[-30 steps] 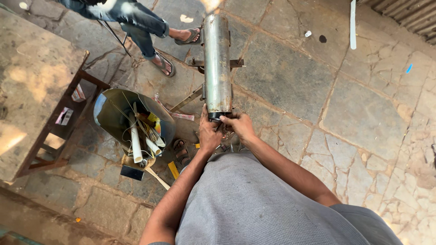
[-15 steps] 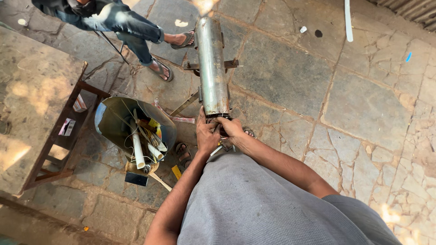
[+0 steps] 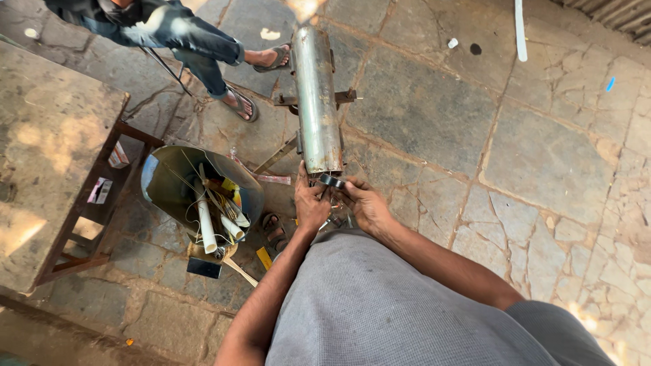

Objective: The person retrieves a plastic bag from a cluttered workshop area and then works on a cylindrical metal component mounted on a stand. They insert and adjust wires inside the cylinder, using their hands to manipulate the internal connections.

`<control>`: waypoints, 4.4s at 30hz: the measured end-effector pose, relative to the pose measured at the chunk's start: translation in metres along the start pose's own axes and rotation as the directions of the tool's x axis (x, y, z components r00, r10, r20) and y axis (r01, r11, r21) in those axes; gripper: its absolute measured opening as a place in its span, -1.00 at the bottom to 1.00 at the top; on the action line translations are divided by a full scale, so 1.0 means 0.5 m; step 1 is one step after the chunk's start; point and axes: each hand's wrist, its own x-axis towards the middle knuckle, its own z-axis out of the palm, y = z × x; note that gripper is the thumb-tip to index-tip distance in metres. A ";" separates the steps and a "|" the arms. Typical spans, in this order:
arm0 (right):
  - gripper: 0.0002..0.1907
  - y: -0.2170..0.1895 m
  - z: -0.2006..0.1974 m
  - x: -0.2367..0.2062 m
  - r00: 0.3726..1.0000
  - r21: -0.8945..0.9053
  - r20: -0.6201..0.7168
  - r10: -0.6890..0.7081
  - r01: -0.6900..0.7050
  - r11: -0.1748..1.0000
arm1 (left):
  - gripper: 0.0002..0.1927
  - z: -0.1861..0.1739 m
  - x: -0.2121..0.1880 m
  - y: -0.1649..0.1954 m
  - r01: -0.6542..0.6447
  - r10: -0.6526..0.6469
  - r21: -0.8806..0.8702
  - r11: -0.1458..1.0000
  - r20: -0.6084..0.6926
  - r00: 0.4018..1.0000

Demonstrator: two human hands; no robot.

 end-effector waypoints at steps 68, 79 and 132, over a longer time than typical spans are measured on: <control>-0.67 0.006 0.025 0.032 0.977 -0.237 -0.035 -0.212 0.198 0.951 | -0.82 0.024 0.002 0.030 -0.020 0.021 0.070 0.997 -0.011 1.000; -0.63 0.022 0.016 0.090 0.999 -0.327 -0.032 0.026 -0.035 0.945 | -0.81 0.025 0.000 0.017 0.015 -0.016 0.063 0.998 0.004 1.000; -0.77 0.022 -0.018 0.056 0.997 -0.002 0.065 0.042 -0.042 0.999 | -0.75 0.023 -0.010 0.009 0.001 -0.001 -0.022 1.000 -0.021 1.000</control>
